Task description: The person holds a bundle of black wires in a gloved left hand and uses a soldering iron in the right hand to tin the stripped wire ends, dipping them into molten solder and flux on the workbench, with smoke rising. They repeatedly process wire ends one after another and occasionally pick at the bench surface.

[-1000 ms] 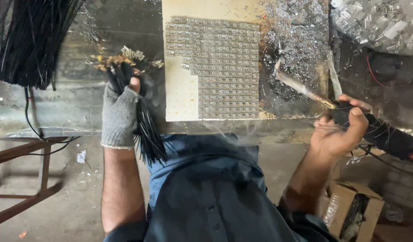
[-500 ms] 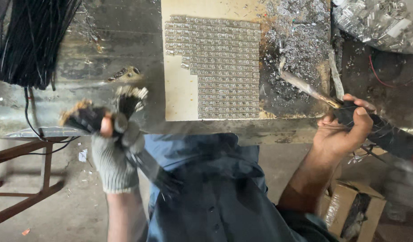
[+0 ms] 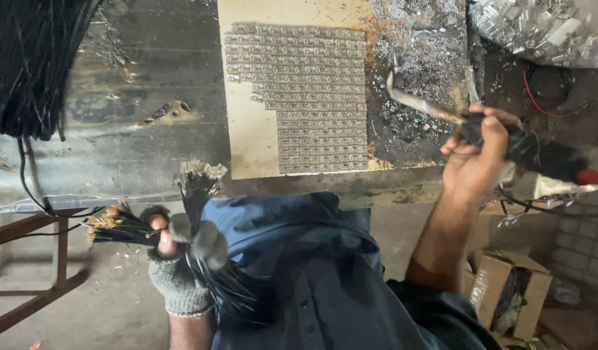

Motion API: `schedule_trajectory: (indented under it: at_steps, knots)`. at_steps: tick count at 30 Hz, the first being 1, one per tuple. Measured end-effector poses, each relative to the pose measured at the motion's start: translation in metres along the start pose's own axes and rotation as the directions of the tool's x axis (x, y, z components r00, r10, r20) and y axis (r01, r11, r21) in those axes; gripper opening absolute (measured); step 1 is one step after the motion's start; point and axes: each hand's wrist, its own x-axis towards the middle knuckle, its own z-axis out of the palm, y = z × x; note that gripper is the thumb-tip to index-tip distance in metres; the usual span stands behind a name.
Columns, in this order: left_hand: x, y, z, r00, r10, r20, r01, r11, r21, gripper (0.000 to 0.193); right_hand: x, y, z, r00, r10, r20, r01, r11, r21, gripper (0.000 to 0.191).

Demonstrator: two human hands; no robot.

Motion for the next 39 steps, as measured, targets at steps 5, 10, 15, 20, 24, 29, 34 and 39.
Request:
schedule_trajectory:
  at_steps: [5,10,15,20,24,29,34,39]
  knots:
    - [0.015,0.013,-0.003,0.989,0.141,0.049,-0.143,0.989,0.033,0.019,0.009,0.004,0.017,0.999,0.047,0.014,-0.046,0.999,-0.023,0.021]
    - [0.039,0.029,0.006,0.971,0.237,-0.032,-0.195,0.863,0.467,0.019,0.008,0.002,0.020,1.000,-0.008,0.009,0.009,0.995,-0.098,0.021]
    - [0.089,0.031,0.022,0.888,0.457,0.051,-0.120,0.122,0.985,0.020,0.001,-0.006,0.029,0.998,-0.018,0.054,0.016,0.999,0.032,0.022]
    - [0.140,0.021,0.030,0.880,0.293,0.375,-0.328,-0.197,0.924,0.034,-0.014,-0.006,0.055,0.985,-0.034,0.170,0.004,0.985,0.172,0.023]
    - [0.165,0.013,0.024,0.944,0.211,0.253,-0.245,-0.065,0.967,0.026,-0.033,0.008,0.086,0.949,0.005,0.315,-0.065,0.981,0.181,0.022]
    - [0.185,-0.002,0.003,0.950,0.301,0.086,-0.158,0.225,0.961,0.022,-0.044,0.026,0.125,0.922,0.082,0.378,-0.144,0.980,0.139,0.016]
    - [0.188,-0.009,-0.011,0.918,0.367,0.153,-0.220,0.148,0.964,0.027,-0.048,0.034,0.147,0.899,0.151,0.410,-0.205,0.975,0.090,0.018]
    - [0.187,-0.011,-0.010,0.917,0.361,0.168,-0.226,0.124,0.966,0.030,-0.051,0.039,0.158,0.893,0.174,0.414,-0.218,0.974,0.061,0.017]
